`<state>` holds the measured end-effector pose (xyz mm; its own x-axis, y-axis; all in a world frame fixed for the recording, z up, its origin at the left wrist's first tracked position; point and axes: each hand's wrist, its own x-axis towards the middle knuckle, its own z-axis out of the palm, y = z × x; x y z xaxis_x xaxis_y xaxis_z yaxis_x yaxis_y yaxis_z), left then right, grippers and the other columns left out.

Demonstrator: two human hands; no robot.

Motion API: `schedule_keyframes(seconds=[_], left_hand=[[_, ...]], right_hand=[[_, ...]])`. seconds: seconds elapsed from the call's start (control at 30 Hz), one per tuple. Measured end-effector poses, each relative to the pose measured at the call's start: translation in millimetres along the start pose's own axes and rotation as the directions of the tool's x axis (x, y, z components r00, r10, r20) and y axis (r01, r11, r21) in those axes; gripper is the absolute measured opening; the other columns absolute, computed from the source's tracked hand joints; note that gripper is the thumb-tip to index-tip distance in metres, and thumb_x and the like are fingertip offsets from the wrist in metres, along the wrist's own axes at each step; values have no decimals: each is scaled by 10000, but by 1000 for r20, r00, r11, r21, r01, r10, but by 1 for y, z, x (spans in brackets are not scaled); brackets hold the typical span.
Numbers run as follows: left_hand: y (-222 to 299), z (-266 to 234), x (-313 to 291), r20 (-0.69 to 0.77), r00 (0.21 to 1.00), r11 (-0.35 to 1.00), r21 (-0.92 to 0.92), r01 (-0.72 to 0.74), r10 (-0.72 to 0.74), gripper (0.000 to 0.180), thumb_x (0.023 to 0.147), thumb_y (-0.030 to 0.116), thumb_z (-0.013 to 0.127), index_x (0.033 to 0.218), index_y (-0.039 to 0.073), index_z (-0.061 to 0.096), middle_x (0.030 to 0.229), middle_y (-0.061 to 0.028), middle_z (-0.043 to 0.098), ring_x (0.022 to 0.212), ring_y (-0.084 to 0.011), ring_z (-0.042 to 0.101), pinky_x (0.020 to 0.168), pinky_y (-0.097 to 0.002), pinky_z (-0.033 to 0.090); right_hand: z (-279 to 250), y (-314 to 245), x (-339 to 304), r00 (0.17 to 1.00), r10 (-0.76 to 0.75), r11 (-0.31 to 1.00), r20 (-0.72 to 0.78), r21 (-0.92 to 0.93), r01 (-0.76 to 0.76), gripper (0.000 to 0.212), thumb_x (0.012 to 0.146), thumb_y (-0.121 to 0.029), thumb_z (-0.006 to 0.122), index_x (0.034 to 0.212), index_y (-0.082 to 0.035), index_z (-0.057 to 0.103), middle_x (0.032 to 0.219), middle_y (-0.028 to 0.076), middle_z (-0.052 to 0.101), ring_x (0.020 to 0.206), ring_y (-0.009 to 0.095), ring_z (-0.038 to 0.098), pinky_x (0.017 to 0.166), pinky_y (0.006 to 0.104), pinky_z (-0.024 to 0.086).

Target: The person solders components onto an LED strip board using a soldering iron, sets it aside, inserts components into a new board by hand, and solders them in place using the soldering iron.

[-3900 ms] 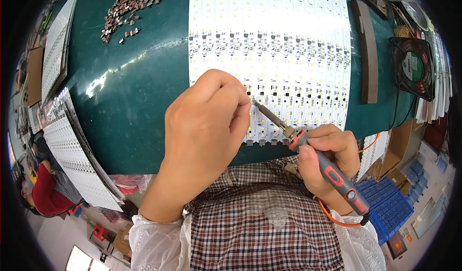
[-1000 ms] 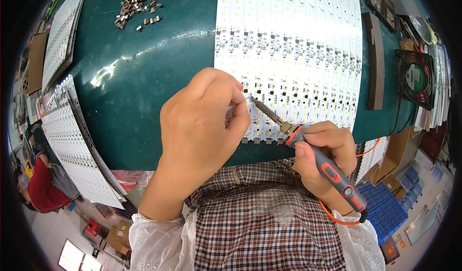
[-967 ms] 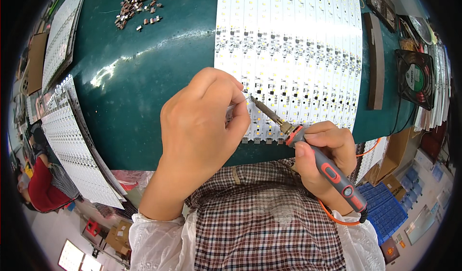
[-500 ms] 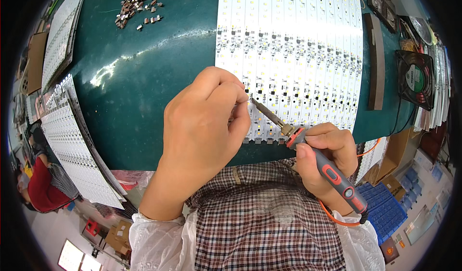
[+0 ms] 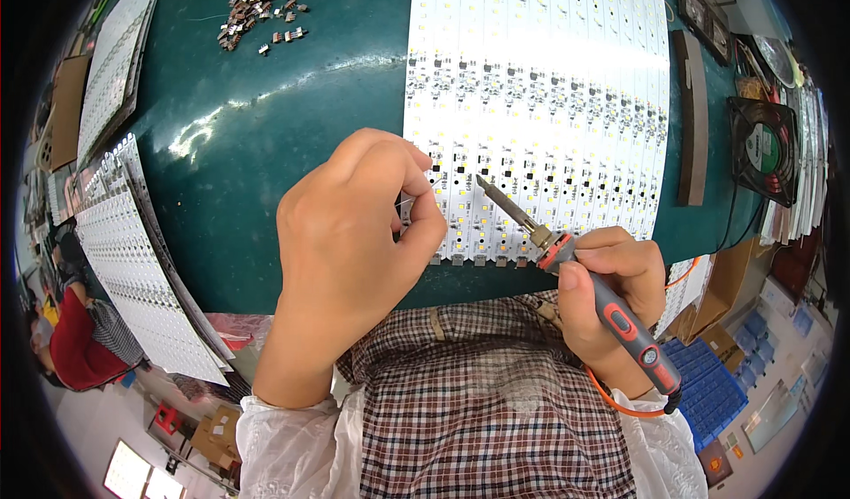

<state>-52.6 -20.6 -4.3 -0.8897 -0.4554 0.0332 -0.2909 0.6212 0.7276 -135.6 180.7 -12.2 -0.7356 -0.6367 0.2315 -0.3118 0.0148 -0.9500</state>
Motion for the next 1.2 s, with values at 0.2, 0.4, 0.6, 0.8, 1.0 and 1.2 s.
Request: schedule_keyframes(seconds=[0.2, 0.4, 0.6, 0.8, 1.0, 1.2], left_hand=[[-3, 2, -1, -24, 1000, 1000, 3, -18, 19, 126, 675, -62, 666, 717, 17, 577, 879, -66, 660, 527, -66, 479, 475, -209, 399], [-4, 2, -1, -34, 999, 1000, -5, -29, 29, 129, 676, -62, 667, 717, 20, 576, 876, -68, 654, 519, -71, 480, 474, -212, 400], [-7, 4, 0, -37, 997, 997, 32, -69, 71, 188, 642, -37, 674, 720, 60, 534, 833, -37, 619, 553, -179, 597, 504, -294, 473], [-7, 4, -1, -32, 998, 998, -26, -53, 52, 176, 664, -53, 677, 723, 44, 542, 831, -48, 608, 569, -187, 599, 513, -297, 476], [-7, 4, 0, -14, 997, 996, -24, -81, 81, 166, 676, -59, 676, 736, 36, 554, 829, -51, 593, 581, -184, 597, 526, -297, 482], [-4, 2, -1, -4, 998, 997, -31, -66, 66, 166, 676, -56, 676, 747, 30, 553, 826, -49, 585, 590, -184, 602, 535, -293, 488]], right_hand=[[4, 2, 0, 999, 27, 996, 21, -80, -25, 293, 766, 13, 748, 960, -8, 530, 815, 135, 644, 628, 109, 629, 482, 202, 461], [10, 4, -1, 1000, 28, 999, 2, -34, -28, 310, 747, -17, 776, 960, -23, 550, 815, 116, 649, 571, 63, 581, 435, 182, 406], [14, 8, 2, 1000, -11, 1000, 5, -24, 11, 283, 735, -10, 780, 919, -12, 565, 790, 123, 656, 568, 72, 588, 440, 190, 415], [16, 9, 2, 1000, -22, 1000, -1, -16, 22, 288, 727, -4, 783, 909, -4, 560, 790, 134, 656, 593, 101, 619, 468, 206, 456], [13, 4, -2, 1000, 2, 999, 17, -37, -1, 293, 727, 7, 779, 911, 6, 551, 796, 150, 652, 637, 133, 648, 506, 221, 490], [12, 3, -1, 999, 12, 1000, 34, -18, -11, 292, 735, 15, 772, 919, 9, 545, 810, 153, 650, 651, 132, 650, 507, 218, 489]])
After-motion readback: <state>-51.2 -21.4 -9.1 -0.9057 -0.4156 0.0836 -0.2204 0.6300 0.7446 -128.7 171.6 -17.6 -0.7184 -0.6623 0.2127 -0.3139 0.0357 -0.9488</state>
